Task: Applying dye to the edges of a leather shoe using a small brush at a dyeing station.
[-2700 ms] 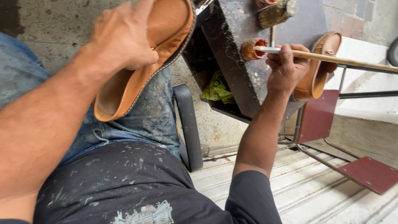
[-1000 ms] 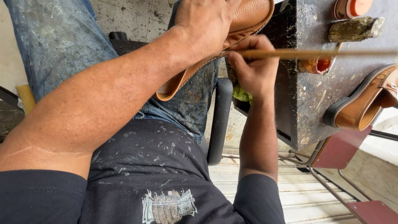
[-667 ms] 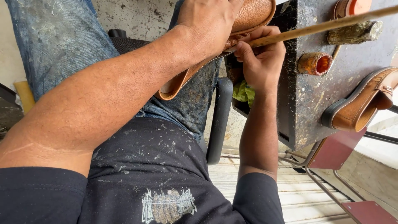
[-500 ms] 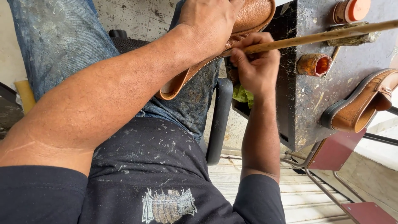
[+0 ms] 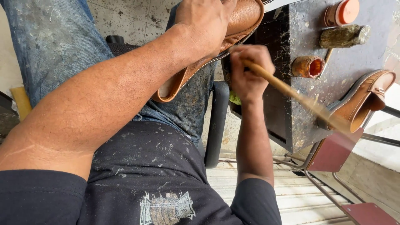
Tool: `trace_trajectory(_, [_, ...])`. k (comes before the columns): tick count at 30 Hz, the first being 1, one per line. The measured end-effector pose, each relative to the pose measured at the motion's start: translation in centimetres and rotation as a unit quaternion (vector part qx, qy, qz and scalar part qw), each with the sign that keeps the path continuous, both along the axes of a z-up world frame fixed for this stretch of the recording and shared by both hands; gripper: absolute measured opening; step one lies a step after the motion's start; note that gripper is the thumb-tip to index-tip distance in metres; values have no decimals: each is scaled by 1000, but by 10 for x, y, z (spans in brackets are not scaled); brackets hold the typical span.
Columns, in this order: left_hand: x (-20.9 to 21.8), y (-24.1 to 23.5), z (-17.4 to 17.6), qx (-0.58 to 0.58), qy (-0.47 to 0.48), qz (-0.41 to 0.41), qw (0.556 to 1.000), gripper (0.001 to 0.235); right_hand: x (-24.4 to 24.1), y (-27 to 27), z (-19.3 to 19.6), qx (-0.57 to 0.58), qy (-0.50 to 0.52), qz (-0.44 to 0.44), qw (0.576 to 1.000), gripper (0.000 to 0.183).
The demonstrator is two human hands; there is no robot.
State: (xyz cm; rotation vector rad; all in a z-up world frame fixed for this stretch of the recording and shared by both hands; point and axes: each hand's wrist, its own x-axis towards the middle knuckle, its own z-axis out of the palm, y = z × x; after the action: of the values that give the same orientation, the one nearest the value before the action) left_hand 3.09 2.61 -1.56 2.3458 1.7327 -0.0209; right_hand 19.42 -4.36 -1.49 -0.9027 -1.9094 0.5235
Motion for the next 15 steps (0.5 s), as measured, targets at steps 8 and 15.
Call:
trace_trajectory(8, [-3,-6,7,80,60,-29,995,102,33,5,-10,71,119,-147,979,17])
trace_trajectory(15, [-3,-7,1,92,-9,-8,996,88,26,-11,4,44,79,-162,983,22])
